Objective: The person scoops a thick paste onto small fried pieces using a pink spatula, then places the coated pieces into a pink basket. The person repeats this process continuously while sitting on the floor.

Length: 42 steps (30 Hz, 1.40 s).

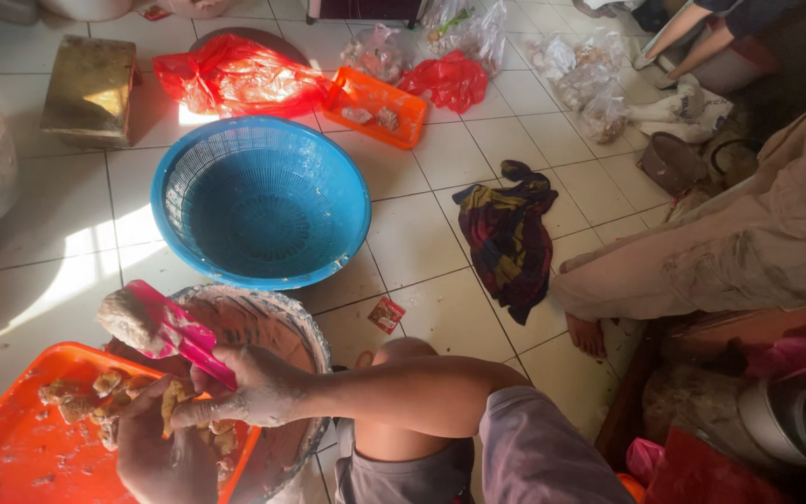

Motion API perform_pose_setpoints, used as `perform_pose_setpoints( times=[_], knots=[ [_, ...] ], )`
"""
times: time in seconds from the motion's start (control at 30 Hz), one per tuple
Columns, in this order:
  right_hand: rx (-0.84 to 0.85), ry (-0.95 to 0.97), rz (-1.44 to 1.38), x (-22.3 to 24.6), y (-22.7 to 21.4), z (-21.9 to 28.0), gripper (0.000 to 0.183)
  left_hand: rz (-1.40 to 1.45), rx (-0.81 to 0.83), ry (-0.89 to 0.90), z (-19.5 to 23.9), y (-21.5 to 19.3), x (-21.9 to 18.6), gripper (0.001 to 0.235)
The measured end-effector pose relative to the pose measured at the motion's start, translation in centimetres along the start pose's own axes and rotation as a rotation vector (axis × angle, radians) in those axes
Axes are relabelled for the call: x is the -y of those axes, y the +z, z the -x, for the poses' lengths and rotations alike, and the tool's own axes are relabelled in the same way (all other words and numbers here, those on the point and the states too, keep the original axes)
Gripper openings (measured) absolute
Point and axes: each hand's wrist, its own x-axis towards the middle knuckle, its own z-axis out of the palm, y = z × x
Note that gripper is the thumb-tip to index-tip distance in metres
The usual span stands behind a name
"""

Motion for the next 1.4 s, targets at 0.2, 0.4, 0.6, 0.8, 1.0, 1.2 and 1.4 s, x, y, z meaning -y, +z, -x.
perform_pose_setpoints(
  times=[0.2,0.4,0.6,0.8,1.0,1.2,1.4],
  knots=[
    [0.041,-0.151,-0.039,-0.9,-0.6,-1.2,0.038,0.307,0.094,-0.176,-0.4,-3.5,4.1,0.022],
    [0.049,-0.092,-0.032,-0.8,-1.1,-1.7,0.024,0.471,-0.001,-0.624,0.5,-3.8,4.1,0.013],
    [-0.027,-0.059,0.173,-1.0,-2.6,-2.0,0.02,0.303,0.234,-0.701,-0.6,-2.5,-1.1,0.031],
    [-0.11,-0.261,0.066,-2.5,-3.8,-2.8,0.012,0.322,0.029,-0.657,-1.9,-0.4,-2.6,0.024],
    [0.162,0.269,-0.352,-1.3,-4.8,-1.1,0.049,0.573,-0.18,-0.425,-5.0,0.1,-4.2,0.013],
    [0.265,0.084,-0.215,-0.7,-2.9,-1.1,0.044,0.476,-0.172,-0.28,-4.2,-0.2,-6.8,0.013],
    [0.207,-0.231,0.202,-0.7,-3.2,-1.6,0.033,0.588,-0.132,-0.347,-3.0,-1.0,-9.2,0.017]
  ],
)
